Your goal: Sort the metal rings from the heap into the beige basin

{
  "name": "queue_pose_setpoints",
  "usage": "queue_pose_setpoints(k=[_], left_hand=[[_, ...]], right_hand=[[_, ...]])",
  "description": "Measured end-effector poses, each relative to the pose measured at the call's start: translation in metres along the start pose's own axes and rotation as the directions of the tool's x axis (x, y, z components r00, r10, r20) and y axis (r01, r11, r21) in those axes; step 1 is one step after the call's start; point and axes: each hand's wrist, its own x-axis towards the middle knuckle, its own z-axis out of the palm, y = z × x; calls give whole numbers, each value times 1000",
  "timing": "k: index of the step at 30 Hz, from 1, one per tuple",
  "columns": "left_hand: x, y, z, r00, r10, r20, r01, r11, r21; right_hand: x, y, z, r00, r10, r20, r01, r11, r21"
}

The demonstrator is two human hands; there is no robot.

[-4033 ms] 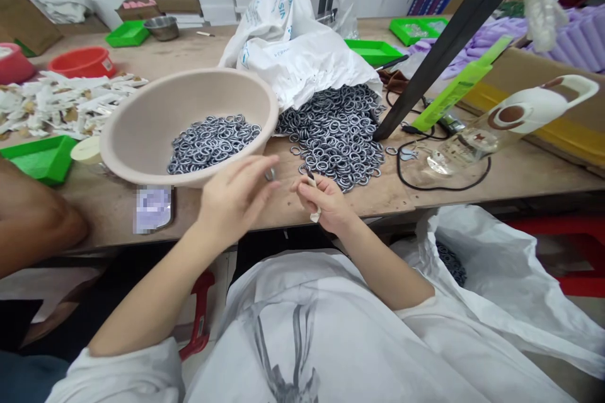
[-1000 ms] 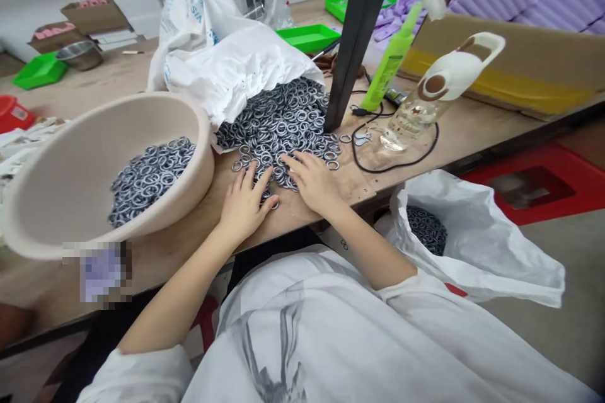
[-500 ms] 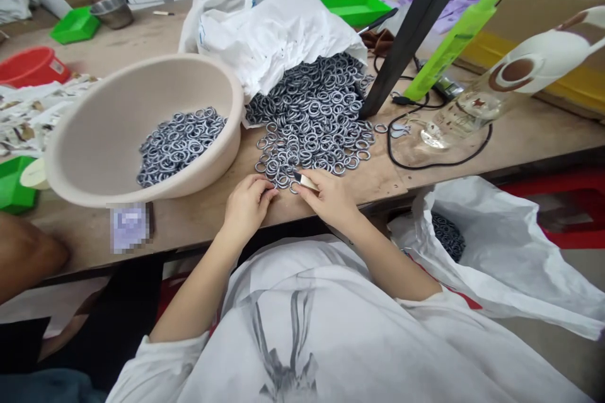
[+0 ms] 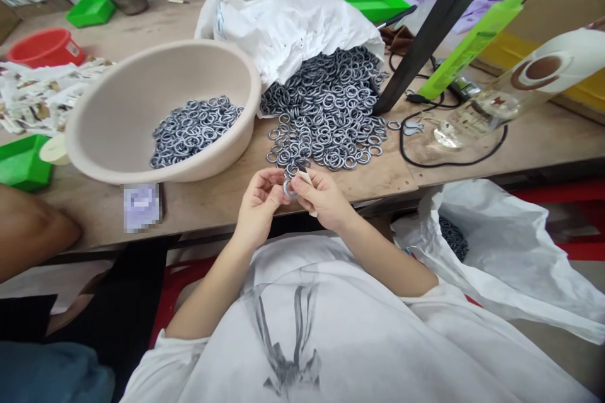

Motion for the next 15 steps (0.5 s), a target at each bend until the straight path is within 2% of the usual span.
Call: queue_pose_setpoints(k=[3, 6, 8, 11, 13, 15], left_hand=[[-6, -3, 4, 991, 131, -37, -127, 987, 101], [-12, -2, 7, 966, 224, -130, -212, 972, 105], [-16, 2, 7, 977, 164, -136, -160, 986, 40], [-21, 7, 6, 997, 31, -67, -33, 999, -24], [-23, 9, 7, 999, -9, -31, 8, 1000, -27], [-24, 10, 9, 999, -25, -19, 25, 1000, -15]], right_hand=[[-4, 7, 11, 991, -50, -126, 48, 999, -15], [-8, 7, 14, 945, -178, -274, 151, 982, -116], [-11, 1, 12, 941, -256, -220, 212, 955, -208], [-14, -12, 8, 936, -351, -13, 325, 879, -348], [-13, -16, 9, 942, -331, 53, 329, 882, -336], [-12, -15, 12, 970, -233, 70, 242, 948, -204]])
